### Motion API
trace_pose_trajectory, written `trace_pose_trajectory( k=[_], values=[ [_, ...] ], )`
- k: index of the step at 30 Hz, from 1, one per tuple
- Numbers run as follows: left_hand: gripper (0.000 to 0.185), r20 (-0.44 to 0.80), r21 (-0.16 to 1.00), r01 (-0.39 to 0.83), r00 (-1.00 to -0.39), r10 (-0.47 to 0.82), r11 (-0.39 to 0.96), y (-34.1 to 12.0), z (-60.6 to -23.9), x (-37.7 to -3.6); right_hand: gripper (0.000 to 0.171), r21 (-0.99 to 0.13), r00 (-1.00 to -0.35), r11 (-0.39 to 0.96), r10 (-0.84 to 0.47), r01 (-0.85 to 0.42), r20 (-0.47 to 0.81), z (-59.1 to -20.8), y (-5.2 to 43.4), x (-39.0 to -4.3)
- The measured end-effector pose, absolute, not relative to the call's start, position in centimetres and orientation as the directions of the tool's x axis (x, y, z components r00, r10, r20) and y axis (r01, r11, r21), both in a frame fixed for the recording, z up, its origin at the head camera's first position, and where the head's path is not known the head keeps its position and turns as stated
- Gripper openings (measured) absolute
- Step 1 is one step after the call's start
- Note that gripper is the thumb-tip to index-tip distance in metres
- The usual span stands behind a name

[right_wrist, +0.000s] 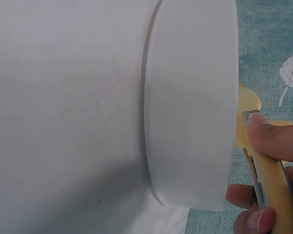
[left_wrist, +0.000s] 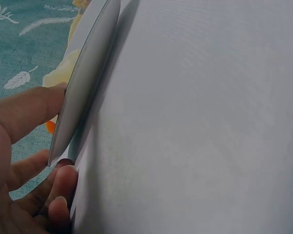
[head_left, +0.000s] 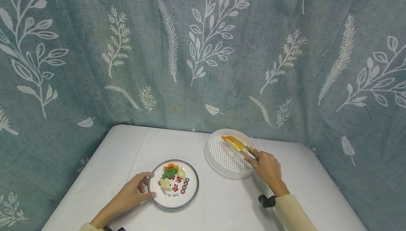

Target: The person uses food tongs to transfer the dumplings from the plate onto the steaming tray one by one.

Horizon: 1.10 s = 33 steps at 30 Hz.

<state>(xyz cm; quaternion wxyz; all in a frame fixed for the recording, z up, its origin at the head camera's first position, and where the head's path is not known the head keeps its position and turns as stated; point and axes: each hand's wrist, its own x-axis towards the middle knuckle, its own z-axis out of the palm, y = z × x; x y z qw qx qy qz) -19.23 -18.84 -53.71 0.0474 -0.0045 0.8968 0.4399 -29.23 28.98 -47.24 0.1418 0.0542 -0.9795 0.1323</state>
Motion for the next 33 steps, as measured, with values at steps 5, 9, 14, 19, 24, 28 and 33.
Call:
trace_pose_trajectory(
  k=[5, 9, 14, 19, 24, 28, 33],
  values=[
    [0.079, -0.09, 0.792, -0.052, -0.995, 0.032, 0.608, -18.9, -53.8, -19.2, 0.063, -0.239, -0.96, 0.962, -0.064, -0.132, 0.272, -47.3, 28.8, -29.6],
    [0.078, -0.091, 0.795, -0.052, -0.995, 0.035, 0.604, -18.9, -53.7, -19.1, 0.062, -0.232, -0.965, 0.966, -0.054, -0.116, 0.256, -47.4, 28.7, -29.8],
    [0.078, -0.091, 0.796, -0.053, -0.995, 0.032, 0.603, -18.9, -53.5, -19.0, 0.058, -0.226, -0.969, 0.968, -0.053, -0.109, 0.242, -47.6, 28.6, -30.1],
    [0.077, -0.088, 0.791, -0.052, -0.996, 0.029, 0.609, -18.8, -53.4, -19.1, 0.057, -0.212, -0.97, 0.971, -0.06, -0.111, 0.234, -47.7, 28.5, -30.3],
    [0.077, -0.095, 0.794, -0.056, -0.995, 0.032, 0.605, -18.9, -53.6, -19.2, 0.055, -0.214, -0.968, 0.97, -0.065, -0.119, 0.242, -47.7, 28.6, -30.1],
    [0.077, -0.096, 0.802, -0.056, -0.995, 0.036, 0.595, -19.0, -53.7, -19.0, 0.059, -0.239, -0.968, 0.964, -0.056, -0.116, 0.244, -47.6, 28.5, -29.9],
    [0.078, -0.088, 0.793, -0.052, -0.996, 0.029, 0.606, -18.9, -53.6, -19.1, 0.063, -0.261, -0.963, 0.957, -0.053, -0.125, 0.265, -47.1, 28.3, -29.5]
  ],
)
